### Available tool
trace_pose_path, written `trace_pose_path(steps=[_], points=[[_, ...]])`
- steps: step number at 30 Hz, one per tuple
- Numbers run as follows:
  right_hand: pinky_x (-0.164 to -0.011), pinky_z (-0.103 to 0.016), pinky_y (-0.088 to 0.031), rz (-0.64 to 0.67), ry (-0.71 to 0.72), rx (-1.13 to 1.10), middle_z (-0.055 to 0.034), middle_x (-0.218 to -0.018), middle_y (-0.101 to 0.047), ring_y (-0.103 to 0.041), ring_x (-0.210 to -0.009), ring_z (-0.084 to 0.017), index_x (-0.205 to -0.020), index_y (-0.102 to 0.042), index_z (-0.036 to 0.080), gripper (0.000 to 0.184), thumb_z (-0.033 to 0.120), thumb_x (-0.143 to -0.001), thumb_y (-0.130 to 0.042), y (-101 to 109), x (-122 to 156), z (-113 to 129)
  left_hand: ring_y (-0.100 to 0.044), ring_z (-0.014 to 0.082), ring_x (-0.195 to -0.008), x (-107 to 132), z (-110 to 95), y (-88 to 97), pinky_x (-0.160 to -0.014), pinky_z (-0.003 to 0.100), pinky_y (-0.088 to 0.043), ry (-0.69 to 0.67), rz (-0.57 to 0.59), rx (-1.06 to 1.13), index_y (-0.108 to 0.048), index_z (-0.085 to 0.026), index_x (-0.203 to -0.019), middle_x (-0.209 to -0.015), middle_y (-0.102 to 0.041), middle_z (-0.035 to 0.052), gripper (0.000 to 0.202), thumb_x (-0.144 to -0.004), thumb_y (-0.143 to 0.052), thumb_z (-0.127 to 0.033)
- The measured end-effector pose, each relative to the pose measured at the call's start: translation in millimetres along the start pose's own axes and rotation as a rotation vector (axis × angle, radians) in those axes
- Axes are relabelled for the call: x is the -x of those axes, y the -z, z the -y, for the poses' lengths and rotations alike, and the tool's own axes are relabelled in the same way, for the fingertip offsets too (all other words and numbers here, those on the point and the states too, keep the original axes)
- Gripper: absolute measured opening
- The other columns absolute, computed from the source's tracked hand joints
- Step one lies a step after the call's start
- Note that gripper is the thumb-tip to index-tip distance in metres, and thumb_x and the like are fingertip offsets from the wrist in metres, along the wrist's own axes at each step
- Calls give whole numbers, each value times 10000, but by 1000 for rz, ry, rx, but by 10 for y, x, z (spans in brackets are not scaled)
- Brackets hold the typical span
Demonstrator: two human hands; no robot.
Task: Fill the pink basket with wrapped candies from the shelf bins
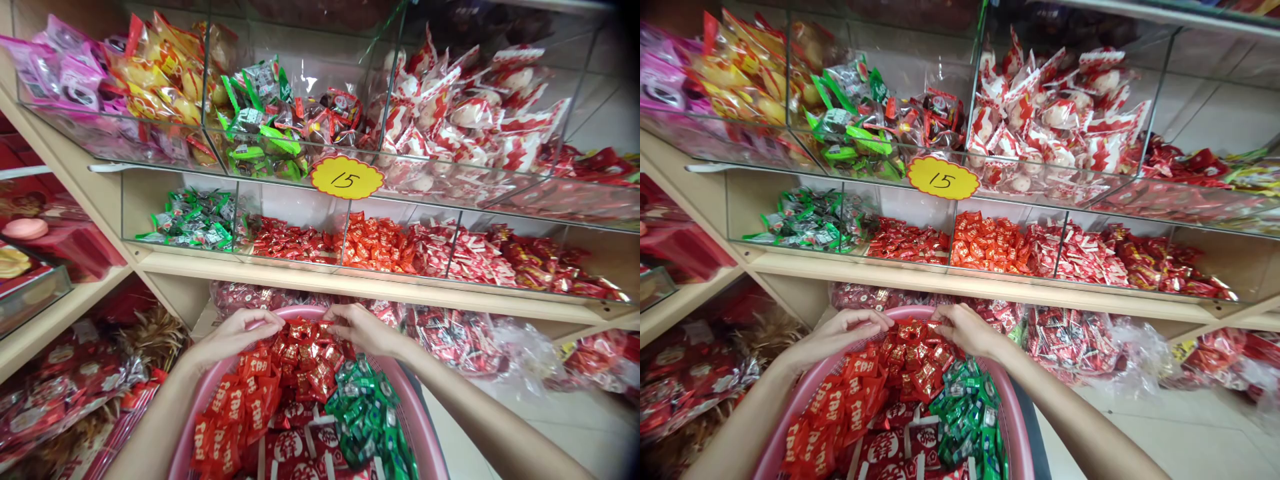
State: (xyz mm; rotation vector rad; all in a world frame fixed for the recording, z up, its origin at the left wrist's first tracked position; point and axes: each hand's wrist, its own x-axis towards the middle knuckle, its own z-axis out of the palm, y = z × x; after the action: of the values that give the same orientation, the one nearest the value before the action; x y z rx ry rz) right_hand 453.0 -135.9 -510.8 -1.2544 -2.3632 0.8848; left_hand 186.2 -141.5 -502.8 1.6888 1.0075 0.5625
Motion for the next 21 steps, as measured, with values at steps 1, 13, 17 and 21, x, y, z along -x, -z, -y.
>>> trace_pose_path(steps=[1,13,17,21], points=[[-582,-211,-356,6,0,2,2,-722,-593,-473,-614,-105,-863,-614,152,152,244,-828,-498,0,-9,-8,-579,207,-962,0,1,-1,-894,316,-418,4,-2,4,-673,-169,-918,-1020,-676,59,311,-785,-553,-423],[-596,-208,-363,61,-4,59,-11,-759,-628,-508,-633,-109,-893,-611,164,130,216,-816,-519,0,-74,7,-574,207,-970,-1,9,-1,-889,313,-419,12,2,12,-667,-161,-933,-1038,-670,64,300,-797,-548,-400],[-590,-208,-360,16,0,95,-8,-759,-621,-509,-629,-112,-910,-615,178,135,206,-806,-533,-18,-79,30,-571,208,-981,7,-12,-7,-896,312,-415,11,5,15,-666,-163,-934,-1043,-668,66,306,-799,-544,-408],[-632,-219,-380,-31,30,114,-18,-812,-627,-530,-685,-125,-943,-605,182,157,194,-803,-537,-29,-82,30,-575,197,-958,6,-16,-9,-892,309,-416,12,-1,10,-669,-170,-925,-1030,-672,59,306,-794,-548,-419]])
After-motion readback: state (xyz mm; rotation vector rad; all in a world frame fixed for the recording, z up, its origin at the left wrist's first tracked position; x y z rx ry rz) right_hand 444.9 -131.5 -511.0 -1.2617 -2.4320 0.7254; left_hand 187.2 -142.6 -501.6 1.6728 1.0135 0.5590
